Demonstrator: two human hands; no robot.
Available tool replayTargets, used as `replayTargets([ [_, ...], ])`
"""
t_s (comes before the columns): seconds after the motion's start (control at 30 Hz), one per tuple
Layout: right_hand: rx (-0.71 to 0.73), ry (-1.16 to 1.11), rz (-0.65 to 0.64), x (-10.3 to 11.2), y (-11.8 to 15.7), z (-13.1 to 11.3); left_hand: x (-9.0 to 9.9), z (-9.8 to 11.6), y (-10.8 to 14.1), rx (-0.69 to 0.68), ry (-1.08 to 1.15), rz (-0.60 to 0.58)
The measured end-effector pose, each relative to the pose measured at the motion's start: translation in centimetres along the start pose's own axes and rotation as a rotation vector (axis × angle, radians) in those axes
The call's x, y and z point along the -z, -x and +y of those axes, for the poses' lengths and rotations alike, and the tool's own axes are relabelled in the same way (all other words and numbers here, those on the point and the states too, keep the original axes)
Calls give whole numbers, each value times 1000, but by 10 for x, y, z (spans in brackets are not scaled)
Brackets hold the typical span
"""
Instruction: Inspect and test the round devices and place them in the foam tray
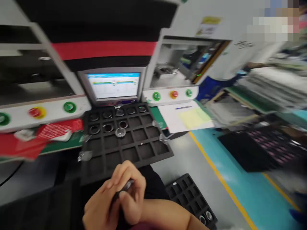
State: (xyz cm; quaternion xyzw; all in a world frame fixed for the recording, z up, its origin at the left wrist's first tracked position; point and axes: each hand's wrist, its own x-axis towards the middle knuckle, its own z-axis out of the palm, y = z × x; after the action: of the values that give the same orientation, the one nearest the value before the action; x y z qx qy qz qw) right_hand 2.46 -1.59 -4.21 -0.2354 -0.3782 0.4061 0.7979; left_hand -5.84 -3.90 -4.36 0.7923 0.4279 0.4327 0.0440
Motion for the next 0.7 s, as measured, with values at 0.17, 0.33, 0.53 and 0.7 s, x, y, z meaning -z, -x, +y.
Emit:
replayTargets([
  [0.17, -59, -21, -115, 12, -5, -12, 4, 4, -22, -68, 97, 86],
  [0.33, -218, 103, -292, 27, -19, -18, 1, 9, -36, 323, 375, 49],
  [0.53, -126, 279, -591, 57, -49, -28, -8, 5, -37, 849, 1303, -38],
  [0.7, -42, 277, -701, 66, -60, -31, -7, 8, -37, 859, 1500, -94],
])
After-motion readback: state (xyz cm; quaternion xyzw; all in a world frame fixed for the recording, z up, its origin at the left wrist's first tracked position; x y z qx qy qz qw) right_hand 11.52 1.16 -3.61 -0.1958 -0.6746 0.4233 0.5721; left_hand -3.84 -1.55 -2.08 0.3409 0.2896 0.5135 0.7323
